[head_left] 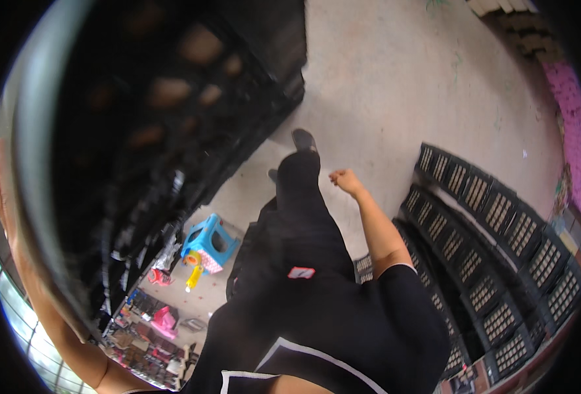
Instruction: The person prepares plastic crates with paper lining, stacks them, and then peels multiple small adhesive labels from a sheet to apply them to their pants for quick access while working in a fruit processing area.
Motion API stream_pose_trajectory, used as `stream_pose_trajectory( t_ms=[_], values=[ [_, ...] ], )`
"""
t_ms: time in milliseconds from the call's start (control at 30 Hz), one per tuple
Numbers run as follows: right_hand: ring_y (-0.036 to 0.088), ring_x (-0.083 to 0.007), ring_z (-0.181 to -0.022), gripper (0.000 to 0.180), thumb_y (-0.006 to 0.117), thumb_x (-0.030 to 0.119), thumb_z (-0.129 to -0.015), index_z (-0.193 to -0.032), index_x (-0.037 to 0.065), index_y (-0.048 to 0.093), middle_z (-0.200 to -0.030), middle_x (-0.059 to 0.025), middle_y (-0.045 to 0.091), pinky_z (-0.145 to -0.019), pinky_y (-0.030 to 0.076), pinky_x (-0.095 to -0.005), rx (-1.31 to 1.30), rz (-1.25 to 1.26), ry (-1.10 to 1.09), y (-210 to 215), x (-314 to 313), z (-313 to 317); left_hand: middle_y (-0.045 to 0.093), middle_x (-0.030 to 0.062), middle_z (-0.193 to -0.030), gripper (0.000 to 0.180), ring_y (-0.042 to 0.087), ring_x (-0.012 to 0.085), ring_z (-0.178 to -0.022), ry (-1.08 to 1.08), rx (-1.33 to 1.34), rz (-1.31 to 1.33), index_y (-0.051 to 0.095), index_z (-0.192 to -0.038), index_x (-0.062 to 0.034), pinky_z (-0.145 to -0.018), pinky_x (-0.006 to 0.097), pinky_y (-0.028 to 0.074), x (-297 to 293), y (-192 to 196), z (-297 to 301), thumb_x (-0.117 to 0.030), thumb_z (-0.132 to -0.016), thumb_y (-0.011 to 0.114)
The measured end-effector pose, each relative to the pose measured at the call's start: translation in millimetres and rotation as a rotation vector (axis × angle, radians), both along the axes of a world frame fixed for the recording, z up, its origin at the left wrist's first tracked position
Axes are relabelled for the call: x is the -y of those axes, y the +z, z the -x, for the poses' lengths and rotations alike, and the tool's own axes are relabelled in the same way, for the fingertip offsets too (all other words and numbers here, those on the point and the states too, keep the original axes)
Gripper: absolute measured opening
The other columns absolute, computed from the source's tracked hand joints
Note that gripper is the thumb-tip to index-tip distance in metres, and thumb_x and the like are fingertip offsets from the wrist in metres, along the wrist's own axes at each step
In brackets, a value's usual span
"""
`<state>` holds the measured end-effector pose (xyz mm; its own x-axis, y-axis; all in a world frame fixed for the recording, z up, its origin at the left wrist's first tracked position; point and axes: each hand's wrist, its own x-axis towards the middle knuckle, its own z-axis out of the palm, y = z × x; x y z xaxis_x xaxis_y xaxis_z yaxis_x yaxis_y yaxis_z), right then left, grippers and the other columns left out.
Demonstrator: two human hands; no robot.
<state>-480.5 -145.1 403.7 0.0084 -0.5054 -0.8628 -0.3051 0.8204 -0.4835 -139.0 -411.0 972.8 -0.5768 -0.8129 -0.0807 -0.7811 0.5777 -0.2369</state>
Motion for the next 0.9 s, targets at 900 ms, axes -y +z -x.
stream_pose_trajectory(
  t_ms=[900],
  values=[
    [0.058,-0.0403,-0.101,0.043,0.057,0.028,-0.084,-0.117,0.001,0.057,-0.114,-0.0218,0.059,-0.089,0.046,-0.0428,-0.027,0.729,1.148,205.1,68.4,-112.9,0.062,0.012,-0.109,0.035,0.045,0.0326,-0.122,-0.058,-0.628,0.167,0.071,-0.087,-0.0078,-0.107,0.053,0.024,-40.9,21.3,-70.0,-0.04,-0.084,0.057]
  ],
)
